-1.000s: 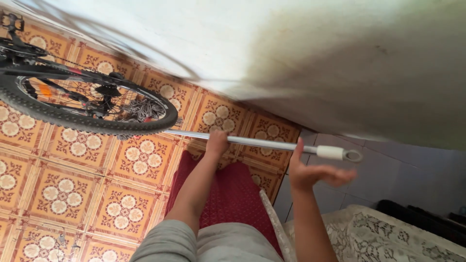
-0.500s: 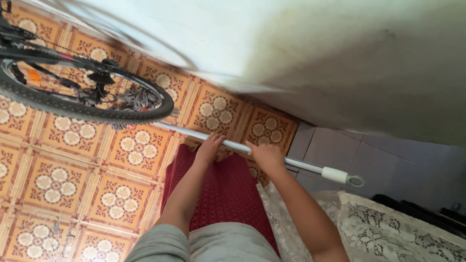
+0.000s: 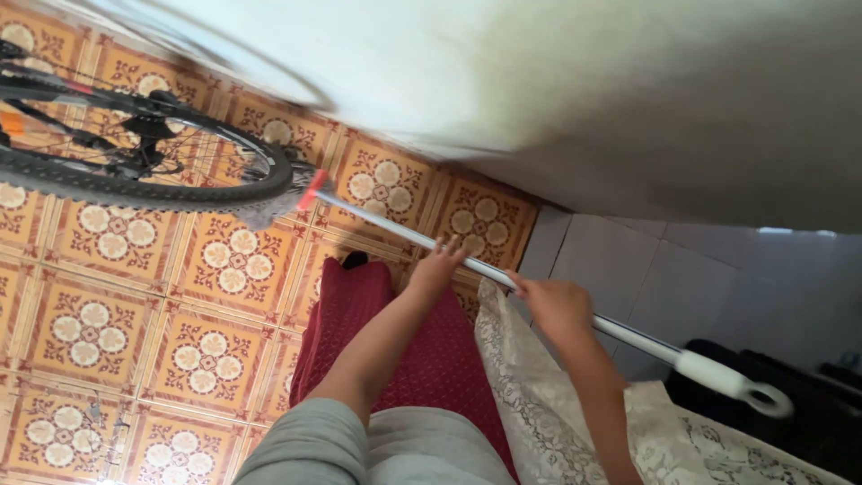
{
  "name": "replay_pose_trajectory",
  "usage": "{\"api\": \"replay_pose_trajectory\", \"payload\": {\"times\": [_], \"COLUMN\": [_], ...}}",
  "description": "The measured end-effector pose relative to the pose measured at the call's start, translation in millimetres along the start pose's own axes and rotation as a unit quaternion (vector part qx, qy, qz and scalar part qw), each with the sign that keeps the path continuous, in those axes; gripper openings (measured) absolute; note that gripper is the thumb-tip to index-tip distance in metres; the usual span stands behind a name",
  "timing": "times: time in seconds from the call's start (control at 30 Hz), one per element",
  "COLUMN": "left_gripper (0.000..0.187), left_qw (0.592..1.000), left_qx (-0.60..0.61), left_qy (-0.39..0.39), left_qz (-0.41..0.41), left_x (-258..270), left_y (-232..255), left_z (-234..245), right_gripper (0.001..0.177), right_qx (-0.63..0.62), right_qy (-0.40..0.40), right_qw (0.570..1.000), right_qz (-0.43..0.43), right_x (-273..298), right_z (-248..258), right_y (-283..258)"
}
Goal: Cleaning the floor area around a bicycle using a mop and then moving the bicycle.
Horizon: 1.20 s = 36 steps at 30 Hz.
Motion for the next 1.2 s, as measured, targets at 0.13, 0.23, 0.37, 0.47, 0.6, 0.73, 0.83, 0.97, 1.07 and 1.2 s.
{"api": "replay_pose_trajectory", "payload": {"times": [0.13,0.23,0.37,0.47,0.6,0.73,0.83,0.97,1.07,1.2], "left_gripper": [0.068,0.066,0.066,0.067,0.056,0.06,0.06,0.064,0.068,0.06], "left_qw": [0.976,0.985,0.979,0.97,0.945,0.921,0.905,0.891,0.882,0.881], "left_qx": [-0.162,-0.09,-0.063,-0.027,-0.043,-0.06,-0.068,-0.056,-0.065,-0.036], "left_qy": [0.045,-0.027,-0.058,-0.083,-0.158,-0.203,-0.188,-0.198,-0.193,-0.18], "left_qz": [-0.136,-0.146,-0.187,-0.228,-0.282,-0.326,-0.375,-0.405,-0.425,-0.435], "left_x": [-31.9,-35.9,-49.6,-49.0,-32.3,-17.2,0.0,24.2,37.0,59.2], "left_y": [76.0,135.8,206.2,254.3,304.3,334.0,351.6,374.1,381.3,391.1], "left_z": [-39.4,-35.6,-67.9,-76.8,-82.7,-122.9,-148.7,-145.3,-161.6,-160.6], "right_gripper": [0.042,0.043,0.041,0.041,0.043,0.043,0.043,0.04,0.04,0.038], "right_qx": [0.047,-0.019,-0.05,-0.047,-0.067,-0.123,-0.146,-0.169,-0.198,-0.211], "right_qy": [0.025,-0.016,-0.01,-0.048,-0.109,-0.14,-0.138,-0.121,-0.135,-0.144], "right_qw": [0.998,0.996,0.99,0.976,0.954,0.929,0.917,0.905,0.889,0.878], "right_qz": [-0.025,-0.081,-0.135,-0.207,-0.271,-0.318,-0.344,-0.371,-0.39,-0.404], "right_x": [39.2,63.5,97.2,133.3,174.5,210.1,235.8,266.3,280.6,299.2], "right_z": [15.6,-1.5,-27.2,-34.7,-73.0,-111.1,-125.6,-134.3,-138.8,-141.3], "right_y": [50.8,105.0,168.6,196.5,222.6,234.9,237.5,234.9,229.5,217.2]}}
Point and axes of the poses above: each hand's wrist, its own x-axis away from the middle knuckle, its own z-axis out of the back of the hand, y = z × x, the point moved 10 cm from there along -x, towards the middle knuckle, and after that the axes turned 6 degrees about -z, right-handed, at the moved point
